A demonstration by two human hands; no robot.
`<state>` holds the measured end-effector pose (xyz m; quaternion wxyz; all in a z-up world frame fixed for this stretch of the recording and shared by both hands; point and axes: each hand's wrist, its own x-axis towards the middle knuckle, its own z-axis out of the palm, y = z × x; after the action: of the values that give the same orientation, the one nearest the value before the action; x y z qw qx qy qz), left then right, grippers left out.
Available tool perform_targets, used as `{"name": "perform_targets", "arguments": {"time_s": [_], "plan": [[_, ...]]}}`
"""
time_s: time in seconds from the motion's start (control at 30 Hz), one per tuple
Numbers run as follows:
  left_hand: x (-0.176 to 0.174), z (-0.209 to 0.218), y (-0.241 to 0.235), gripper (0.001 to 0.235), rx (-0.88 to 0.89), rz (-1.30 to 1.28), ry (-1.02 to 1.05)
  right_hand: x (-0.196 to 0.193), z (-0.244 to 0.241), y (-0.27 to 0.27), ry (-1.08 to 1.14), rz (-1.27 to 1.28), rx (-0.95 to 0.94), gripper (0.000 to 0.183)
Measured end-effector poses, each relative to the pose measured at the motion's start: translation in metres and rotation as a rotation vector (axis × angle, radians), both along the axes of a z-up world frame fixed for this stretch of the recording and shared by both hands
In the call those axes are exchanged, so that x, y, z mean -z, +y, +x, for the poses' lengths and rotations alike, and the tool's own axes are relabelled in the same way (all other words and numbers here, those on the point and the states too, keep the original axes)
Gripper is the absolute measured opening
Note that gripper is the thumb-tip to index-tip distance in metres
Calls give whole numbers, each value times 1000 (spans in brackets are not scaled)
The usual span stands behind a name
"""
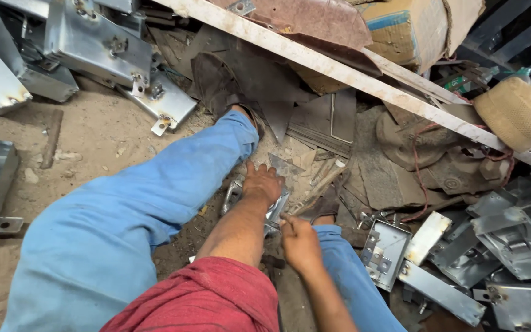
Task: The person assembles metal components by hammering metal sheets into a frame and using a wrench to tighten bolts on the metal boxes.
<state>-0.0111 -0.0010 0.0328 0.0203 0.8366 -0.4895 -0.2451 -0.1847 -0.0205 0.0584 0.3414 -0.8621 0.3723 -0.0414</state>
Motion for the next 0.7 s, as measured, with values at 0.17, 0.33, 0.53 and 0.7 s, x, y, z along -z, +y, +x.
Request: {"name": "perform_targets", "arguments": {"time_s": [0.17,0.33,0.53,0.7], "plan": [[4,1,0,47,-13,-1,-36,13,-18,45,99,-203,-3,33],[26,0,-14,44,-22,-12,-41,23,-15,49,273,-200,-53,42],[47,-1,-18,41,-42,-116,6,37,-33,65,370,-177,-71,55],[24,-1,19,50,45,-308,8,52,-28,91,370,-142,-97,67]]}}
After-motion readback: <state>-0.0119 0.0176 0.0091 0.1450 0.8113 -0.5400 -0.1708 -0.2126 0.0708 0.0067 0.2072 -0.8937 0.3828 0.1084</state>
